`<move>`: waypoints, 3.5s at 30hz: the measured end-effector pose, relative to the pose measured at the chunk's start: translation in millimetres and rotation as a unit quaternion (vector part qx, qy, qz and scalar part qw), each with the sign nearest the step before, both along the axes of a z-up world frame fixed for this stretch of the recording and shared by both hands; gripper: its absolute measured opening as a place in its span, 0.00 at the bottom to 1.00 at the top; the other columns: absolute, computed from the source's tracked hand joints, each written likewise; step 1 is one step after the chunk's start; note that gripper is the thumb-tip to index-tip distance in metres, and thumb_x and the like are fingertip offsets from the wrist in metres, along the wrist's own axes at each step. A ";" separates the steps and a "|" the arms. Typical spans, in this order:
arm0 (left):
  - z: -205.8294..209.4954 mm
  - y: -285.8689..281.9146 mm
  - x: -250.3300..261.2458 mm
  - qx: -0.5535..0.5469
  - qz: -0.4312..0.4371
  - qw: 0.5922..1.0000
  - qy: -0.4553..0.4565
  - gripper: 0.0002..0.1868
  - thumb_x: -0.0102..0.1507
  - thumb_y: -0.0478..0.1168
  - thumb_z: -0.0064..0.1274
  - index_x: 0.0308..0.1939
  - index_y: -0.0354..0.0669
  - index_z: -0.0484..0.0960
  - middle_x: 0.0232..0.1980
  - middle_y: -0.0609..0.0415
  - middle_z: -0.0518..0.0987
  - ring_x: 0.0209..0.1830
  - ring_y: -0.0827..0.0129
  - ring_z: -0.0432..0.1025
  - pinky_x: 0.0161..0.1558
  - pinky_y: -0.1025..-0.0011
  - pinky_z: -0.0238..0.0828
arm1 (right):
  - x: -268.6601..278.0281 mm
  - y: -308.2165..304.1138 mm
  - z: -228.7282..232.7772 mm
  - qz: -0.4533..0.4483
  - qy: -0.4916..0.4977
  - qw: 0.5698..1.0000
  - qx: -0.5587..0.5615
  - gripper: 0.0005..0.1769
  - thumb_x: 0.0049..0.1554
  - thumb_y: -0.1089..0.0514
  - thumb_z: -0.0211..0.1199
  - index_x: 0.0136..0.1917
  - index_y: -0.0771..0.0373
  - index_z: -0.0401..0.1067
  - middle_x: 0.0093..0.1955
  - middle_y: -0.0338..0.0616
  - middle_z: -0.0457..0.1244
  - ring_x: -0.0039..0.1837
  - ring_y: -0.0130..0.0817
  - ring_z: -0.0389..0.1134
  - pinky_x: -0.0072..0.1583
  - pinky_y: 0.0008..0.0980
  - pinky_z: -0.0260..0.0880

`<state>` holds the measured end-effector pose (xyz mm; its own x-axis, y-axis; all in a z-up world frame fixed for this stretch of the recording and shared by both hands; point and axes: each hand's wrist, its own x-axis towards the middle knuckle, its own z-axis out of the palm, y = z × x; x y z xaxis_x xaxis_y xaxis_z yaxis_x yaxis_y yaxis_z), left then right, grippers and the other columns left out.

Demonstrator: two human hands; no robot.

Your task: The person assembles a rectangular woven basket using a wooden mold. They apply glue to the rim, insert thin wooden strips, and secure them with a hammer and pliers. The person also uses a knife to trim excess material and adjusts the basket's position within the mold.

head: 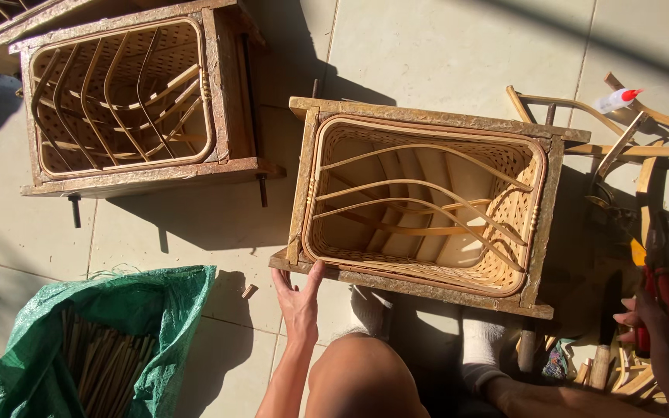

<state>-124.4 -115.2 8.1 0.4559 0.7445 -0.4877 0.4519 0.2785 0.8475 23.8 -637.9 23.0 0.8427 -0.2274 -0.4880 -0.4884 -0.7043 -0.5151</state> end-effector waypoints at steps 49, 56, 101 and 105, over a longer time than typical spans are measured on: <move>-39.4 -70.7 90.6 0.457 -0.766 0.443 -0.091 0.28 0.67 0.40 0.38 0.71 0.32 0.66 0.61 0.41 0.77 0.60 0.53 0.72 0.64 0.61 0.66 | -104.3 29.3 -148.8 0.089 0.120 0.981 -0.121 0.36 0.54 0.55 0.65 0.73 0.62 0.59 0.51 0.62 0.67 0.54 0.55 0.70 0.57 0.50 0.70; -77.7 -60.5 80.9 0.375 -0.833 0.408 -0.007 0.27 0.69 0.39 0.34 0.74 0.38 0.63 0.69 0.44 0.73 0.66 0.58 0.70 0.65 0.64 0.66 | -108.5 2.6 -155.2 0.008 -0.034 0.998 -0.051 0.23 0.54 0.54 0.70 0.59 0.68 0.68 0.46 0.55 0.66 0.45 0.45 0.67 0.47 0.43 0.68; -15.6 -67.2 358.1 0.471 -0.684 0.554 0.063 0.60 0.56 0.86 0.24 0.64 0.35 0.72 0.50 0.40 0.81 0.45 0.59 0.76 0.45 0.60 0.75 | 140.0 168.1 85.1 0.133 -0.064 0.981 0.129 0.21 0.66 0.47 0.51 0.67 0.58 0.67 0.26 0.37 0.59 0.26 0.24 0.59 0.31 0.29 0.61; -33.1 -65.6 351.4 0.487 -0.658 0.572 0.045 0.57 0.59 0.85 0.24 0.56 0.34 0.77 0.47 0.41 0.82 0.42 0.61 0.77 0.42 0.64 0.77 | 147.2 174.6 57.9 0.184 -0.104 0.970 0.122 0.19 0.70 0.46 0.53 0.59 0.65 0.69 0.29 0.37 0.59 0.31 0.24 0.59 0.36 0.29 0.62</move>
<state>227.0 -180.9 -25.1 0.9400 -0.2769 -0.1993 -0.2199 -0.9383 0.2669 171.1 -463.2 80.9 0.9312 0.2074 -0.2998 -0.0949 -0.6562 -0.7486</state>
